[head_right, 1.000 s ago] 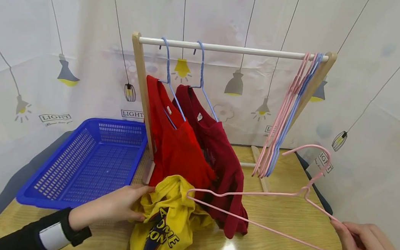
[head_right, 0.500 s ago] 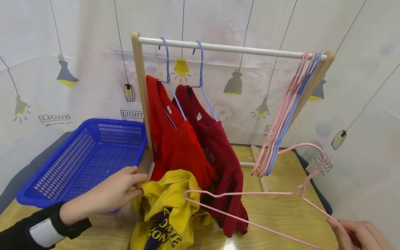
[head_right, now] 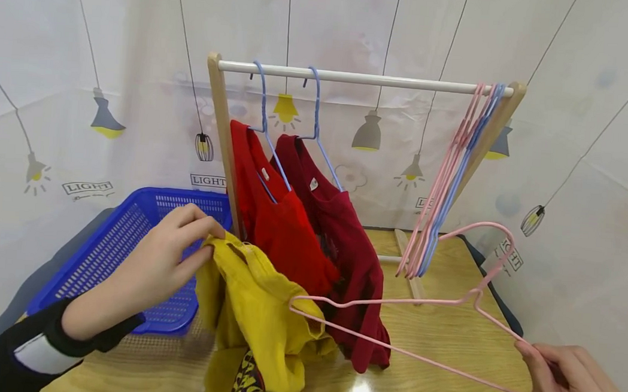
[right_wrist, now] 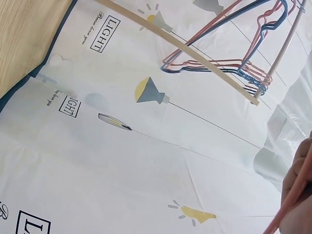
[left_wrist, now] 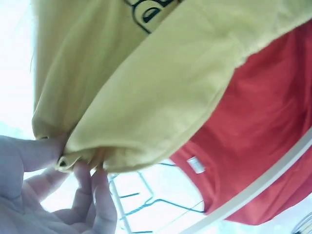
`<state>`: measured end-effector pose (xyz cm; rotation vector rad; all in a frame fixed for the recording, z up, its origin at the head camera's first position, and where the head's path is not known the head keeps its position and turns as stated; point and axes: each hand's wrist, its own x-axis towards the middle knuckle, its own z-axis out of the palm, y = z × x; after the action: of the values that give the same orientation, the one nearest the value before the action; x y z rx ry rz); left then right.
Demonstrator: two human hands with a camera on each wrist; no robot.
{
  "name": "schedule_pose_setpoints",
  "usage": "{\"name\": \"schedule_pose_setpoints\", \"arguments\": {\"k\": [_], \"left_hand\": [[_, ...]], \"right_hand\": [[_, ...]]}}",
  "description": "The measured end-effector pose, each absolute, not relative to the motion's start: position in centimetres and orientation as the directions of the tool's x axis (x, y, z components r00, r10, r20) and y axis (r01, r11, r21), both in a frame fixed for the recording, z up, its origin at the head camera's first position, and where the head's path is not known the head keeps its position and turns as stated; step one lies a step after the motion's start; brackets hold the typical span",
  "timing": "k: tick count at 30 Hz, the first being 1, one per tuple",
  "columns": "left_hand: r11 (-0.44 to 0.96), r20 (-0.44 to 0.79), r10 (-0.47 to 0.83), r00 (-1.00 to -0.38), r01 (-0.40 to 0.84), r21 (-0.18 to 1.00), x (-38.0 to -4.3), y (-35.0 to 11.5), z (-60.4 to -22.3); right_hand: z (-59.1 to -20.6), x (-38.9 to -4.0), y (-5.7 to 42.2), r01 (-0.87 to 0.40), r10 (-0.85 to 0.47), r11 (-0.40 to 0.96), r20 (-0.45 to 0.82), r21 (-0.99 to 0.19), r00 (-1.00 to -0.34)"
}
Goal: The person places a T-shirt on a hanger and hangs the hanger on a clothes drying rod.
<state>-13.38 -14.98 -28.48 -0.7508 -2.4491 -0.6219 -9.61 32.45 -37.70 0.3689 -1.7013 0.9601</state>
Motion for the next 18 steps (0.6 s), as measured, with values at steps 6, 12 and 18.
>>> {"name": "schedule_pose_setpoints", "arguments": {"k": [6, 12, 18], "left_hand": [[0.706, 0.69, 0.339, -0.64, 0.657, 0.263, -13.5, -14.1, -26.9], [0.678, 0.763, 0.265, -0.589, 0.676, 0.287, -13.1, -13.8, -25.6], [0.685, 0.703, 0.285, -0.651, 0.652, 0.326, -13.1, -13.7, -25.8]], "right_hand": [[-37.5, -9.5, 32.4, -0.638, 0.237, 0.643, 0.902, -0.424, -0.361], [-37.9, -9.5, 33.1, -0.603, 0.25, 0.668, 0.895, -0.436, -0.37], [-38.0, -9.5, 33.2, -0.62, 0.255, 0.647, 0.892, -0.444, -0.373]]}}
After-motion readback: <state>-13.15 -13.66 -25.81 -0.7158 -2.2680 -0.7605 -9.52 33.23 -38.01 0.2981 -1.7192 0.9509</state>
